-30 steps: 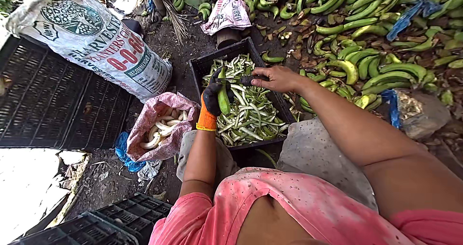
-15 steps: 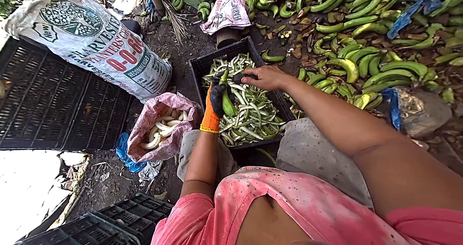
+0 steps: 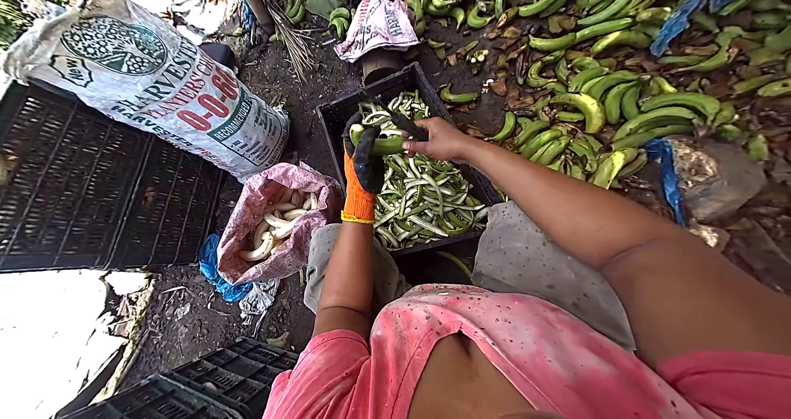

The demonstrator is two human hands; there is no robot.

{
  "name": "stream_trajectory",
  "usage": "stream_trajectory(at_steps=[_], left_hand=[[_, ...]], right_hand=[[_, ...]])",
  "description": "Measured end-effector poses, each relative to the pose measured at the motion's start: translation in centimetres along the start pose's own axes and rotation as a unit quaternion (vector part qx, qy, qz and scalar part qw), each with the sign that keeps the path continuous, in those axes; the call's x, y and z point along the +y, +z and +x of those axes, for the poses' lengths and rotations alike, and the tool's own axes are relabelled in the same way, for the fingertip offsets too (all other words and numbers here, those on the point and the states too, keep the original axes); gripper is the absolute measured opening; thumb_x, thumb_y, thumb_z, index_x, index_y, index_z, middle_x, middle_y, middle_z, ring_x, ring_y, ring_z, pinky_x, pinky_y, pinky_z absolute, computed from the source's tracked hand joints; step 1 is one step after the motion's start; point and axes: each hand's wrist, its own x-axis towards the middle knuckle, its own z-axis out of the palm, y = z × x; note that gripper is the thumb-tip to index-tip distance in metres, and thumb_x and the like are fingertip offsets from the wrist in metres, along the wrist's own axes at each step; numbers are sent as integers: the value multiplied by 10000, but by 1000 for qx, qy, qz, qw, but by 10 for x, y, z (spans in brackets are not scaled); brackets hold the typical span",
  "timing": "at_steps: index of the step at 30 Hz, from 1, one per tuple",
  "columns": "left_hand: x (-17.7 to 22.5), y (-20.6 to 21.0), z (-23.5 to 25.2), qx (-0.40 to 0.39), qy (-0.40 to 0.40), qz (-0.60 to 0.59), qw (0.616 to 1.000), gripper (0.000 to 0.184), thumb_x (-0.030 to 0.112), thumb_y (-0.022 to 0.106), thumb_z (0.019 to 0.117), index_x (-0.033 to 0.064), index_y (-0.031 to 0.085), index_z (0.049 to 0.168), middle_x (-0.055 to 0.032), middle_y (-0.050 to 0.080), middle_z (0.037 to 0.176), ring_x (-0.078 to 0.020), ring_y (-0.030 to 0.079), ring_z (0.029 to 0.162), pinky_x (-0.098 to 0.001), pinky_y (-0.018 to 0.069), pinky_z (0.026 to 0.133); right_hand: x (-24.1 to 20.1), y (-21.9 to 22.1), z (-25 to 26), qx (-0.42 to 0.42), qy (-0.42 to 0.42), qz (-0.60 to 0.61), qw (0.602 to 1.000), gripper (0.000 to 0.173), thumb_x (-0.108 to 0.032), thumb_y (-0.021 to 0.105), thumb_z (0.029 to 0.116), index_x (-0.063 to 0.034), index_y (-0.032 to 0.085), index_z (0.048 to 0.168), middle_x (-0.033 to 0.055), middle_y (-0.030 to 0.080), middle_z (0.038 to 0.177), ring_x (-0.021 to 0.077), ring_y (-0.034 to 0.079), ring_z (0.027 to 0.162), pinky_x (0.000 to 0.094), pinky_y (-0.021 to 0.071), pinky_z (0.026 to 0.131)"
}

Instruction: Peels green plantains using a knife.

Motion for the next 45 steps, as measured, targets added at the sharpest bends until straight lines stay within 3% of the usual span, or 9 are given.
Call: stream_trajectory(at_steps=[4,9,13,16,19,26,32,40,45], left_hand=[[11,-6,1,-123,-82,-174,974,844,755,57,978,256,579,1415,-30,623,1369,-178,601,1203,-401,524,975],[16,1,11,-169,-238,-198,936,435,390,342,1056,90,548,1294,-151,674,1143,-147,638,679,-237,524,531],[13,-3,13,-164,-226,-226,933,353,290,530,938,74,595,1210,-109,685,985,-146,642,657,-261,544,546],[11,-7,21,-105,-188,-241,946,332,290,533,902,93,593,1163,-79,661,898,-151,628,638,-286,540,535],[17,-14,30,-92,-169,-283,940,316,398,469,1003,128,605,1093,-67,652,830,-160,616,605,-297,529,499],[27,-13,34,-56,-231,-341,910,500,493,288,1062,83,569,1116,-80,607,806,-168,588,579,-283,522,503],[11,-3,24,0,-132,-271,953,423,380,268,1095,130,608,1120,-34,644,806,-123,624,637,-277,550,547],[19,-20,-19,-17,-209,-65,976,706,764,169,989,201,570,1130,-25,561,746,-119,515,528,-274,463,449],[23,-17,30,111,-83,-155,978,503,507,254,1096,129,585,1071,-27,626,768,-119,626,617,-273,560,545]], right_hand=[[16,-15,10,94,-139,-11,986,296,-79,723,946,-4,676,1229,156,710,1114,200,672,953,413,534,911],[17,-24,15,108,-251,-48,961,292,-85,717,934,14,693,1208,153,720,1161,157,687,1018,345,536,967],[18,-21,17,132,-299,-30,945,433,-140,764,896,16,650,1283,137,727,1179,127,696,1051,317,547,982],[9,-27,4,130,-243,-133,952,667,-437,799,865,-61,596,1377,181,714,1153,313,702,1033,567,545,930],[5,-31,-13,20,-181,-250,951,609,-581,531,985,-103,624,1351,202,725,1065,423,699,997,705,491,844],[16,-16,-10,-42,-199,-361,910,576,-606,513,1007,-163,663,1342,155,742,1130,383,716,1013,644,518,812],[32,-6,21,156,-302,-407,848,671,-644,451,1004,-91,690,1300,212,708,953,432,699,850,595,523,679],[19,-52,34,188,-82,-316,926,602,-606,475,1029,-170,606,1422,237,701,1225,503,663,1115,742,460,869],[-5,-22,-3,12,-115,-244,963,517,-544,506,1040,-155,665,1342,208,726,1101,438,684,1052,732,465,882]])
